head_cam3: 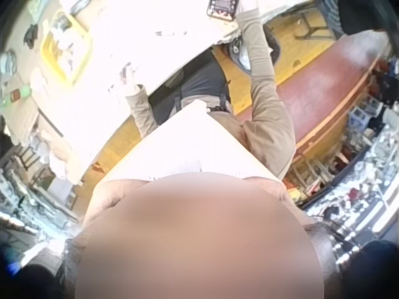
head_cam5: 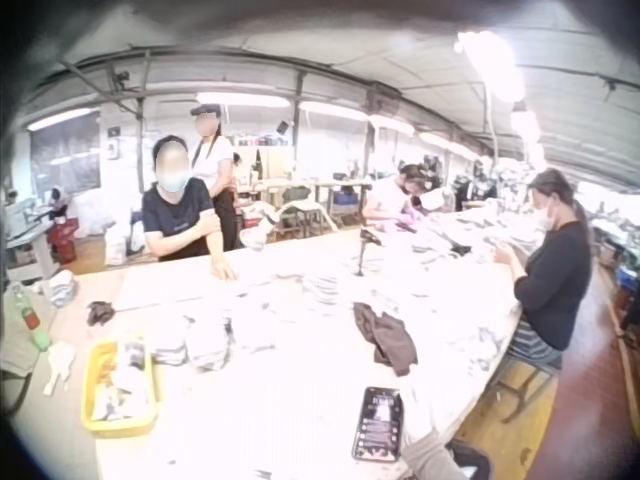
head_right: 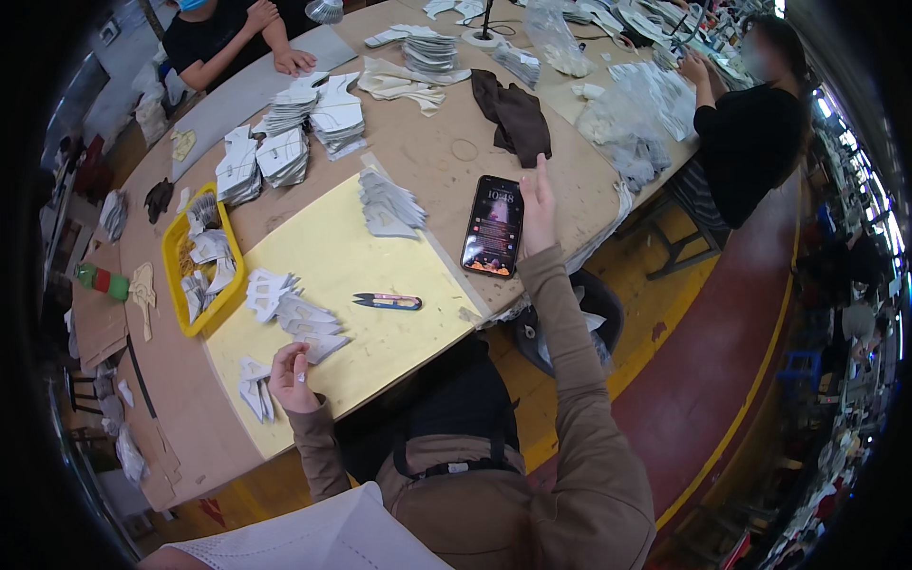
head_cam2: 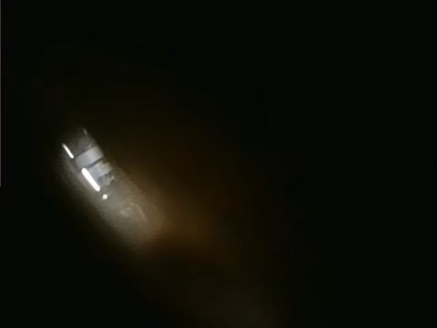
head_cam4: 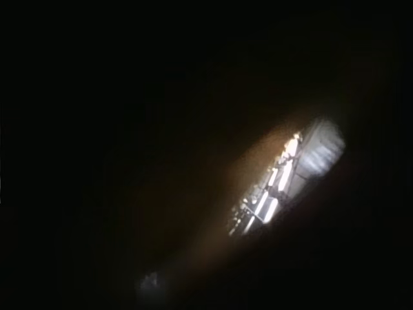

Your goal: The person sits at a workbench in a factory and repeatedly picks up small white fabric pieces. Using a small cutting tool, they trim the edges of each piece and place the finished items into a yellow bin. The process is repeated for multiple pieces throughout the clip.

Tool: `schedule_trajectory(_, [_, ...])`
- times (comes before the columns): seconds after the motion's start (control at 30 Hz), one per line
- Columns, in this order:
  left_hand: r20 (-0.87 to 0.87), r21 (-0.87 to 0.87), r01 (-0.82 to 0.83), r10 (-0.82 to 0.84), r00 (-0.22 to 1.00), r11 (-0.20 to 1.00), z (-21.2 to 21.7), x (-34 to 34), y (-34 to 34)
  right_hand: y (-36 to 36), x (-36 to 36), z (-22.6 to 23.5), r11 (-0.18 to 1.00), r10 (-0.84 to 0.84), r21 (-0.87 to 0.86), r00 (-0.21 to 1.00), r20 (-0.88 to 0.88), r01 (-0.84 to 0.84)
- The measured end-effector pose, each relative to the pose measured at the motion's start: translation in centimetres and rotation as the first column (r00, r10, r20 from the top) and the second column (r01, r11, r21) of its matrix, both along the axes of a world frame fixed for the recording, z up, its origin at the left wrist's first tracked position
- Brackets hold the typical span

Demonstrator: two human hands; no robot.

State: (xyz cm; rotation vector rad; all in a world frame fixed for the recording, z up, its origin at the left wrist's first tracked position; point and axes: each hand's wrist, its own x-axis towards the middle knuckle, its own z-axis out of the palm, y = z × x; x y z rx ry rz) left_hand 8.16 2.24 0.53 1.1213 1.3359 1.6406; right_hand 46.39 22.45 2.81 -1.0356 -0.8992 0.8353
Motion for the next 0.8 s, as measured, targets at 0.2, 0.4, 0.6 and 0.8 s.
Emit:
schedule_trajectory(0.2, [-0.012,0.01,-0.011,0.011,1.0,1.0,0.5,0.3,-0.1,-4.8,-2.6,1.0,0.921,-0.163,-0.021,0.433,0.887,0.39])
schedule_trajectory(0.4, [-0.043,-0.036,0.016,-0.018,0.999,0.999,0.8,0.4,0.1,-7.3,-6.4,1.0,0.886,-0.03,-0.02,0.101,0.994,0.464])
schedule_trajectory(0.6, [-0.012,-0.059,-0.02,0.02,1.0,0.998,0.9,0.6,-0.3,-6.2,-2.5,1.8,0.968,0.054,-0.136,0.357,0.933,0.21])
schedule_trajectory(0.8, [-0.028,-0.071,-0.013,0.011,1.0,0.997,1.1,0.7,0.0,-4.4,-0.4,1.1,0.988,0.085,-0.128,0.4,0.913,0.082])
